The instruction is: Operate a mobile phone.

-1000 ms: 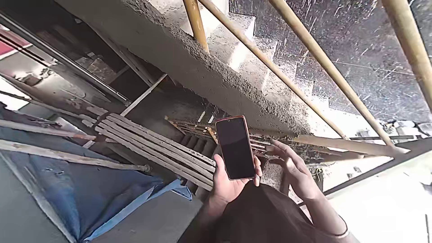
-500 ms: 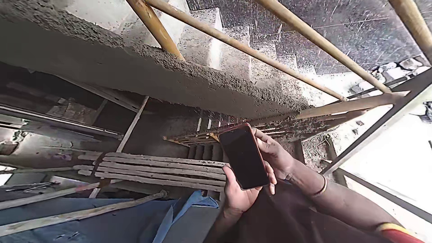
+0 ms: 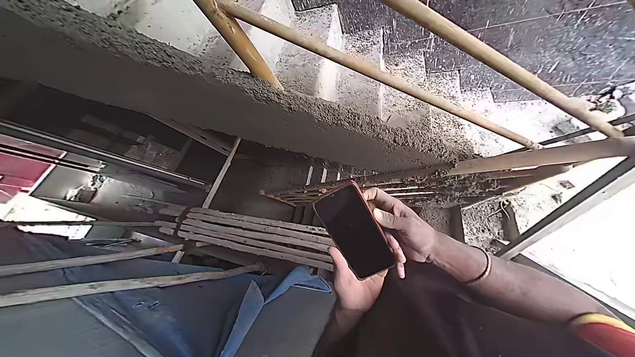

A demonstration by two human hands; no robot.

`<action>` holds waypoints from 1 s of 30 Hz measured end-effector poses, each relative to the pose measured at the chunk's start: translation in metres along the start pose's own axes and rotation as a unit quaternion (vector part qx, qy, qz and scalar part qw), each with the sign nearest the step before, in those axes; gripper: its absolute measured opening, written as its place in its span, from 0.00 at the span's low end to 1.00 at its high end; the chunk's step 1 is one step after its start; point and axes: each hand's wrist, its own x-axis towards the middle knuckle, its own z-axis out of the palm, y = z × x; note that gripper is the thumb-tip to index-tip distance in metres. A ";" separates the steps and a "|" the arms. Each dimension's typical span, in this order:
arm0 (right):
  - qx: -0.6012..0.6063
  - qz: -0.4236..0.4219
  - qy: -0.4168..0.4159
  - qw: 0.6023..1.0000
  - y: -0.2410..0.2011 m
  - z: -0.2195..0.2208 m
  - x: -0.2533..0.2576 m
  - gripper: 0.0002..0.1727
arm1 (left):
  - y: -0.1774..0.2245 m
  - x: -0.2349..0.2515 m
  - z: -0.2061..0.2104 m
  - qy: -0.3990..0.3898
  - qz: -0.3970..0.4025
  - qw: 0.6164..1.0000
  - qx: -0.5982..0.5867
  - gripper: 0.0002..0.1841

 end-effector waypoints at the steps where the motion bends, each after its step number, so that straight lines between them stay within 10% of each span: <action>1: 0.003 0.013 -0.010 1.000 -0.002 -0.002 -0.002 0.15 | -0.001 0.000 0.003 0.006 0.002 1.000 -0.002 0.51; 30: 0.150 0.150 -0.217 0.953 -0.004 -0.020 -0.006 0.32 | -0.034 -0.020 0.027 0.034 0.055 0.998 0.020 0.51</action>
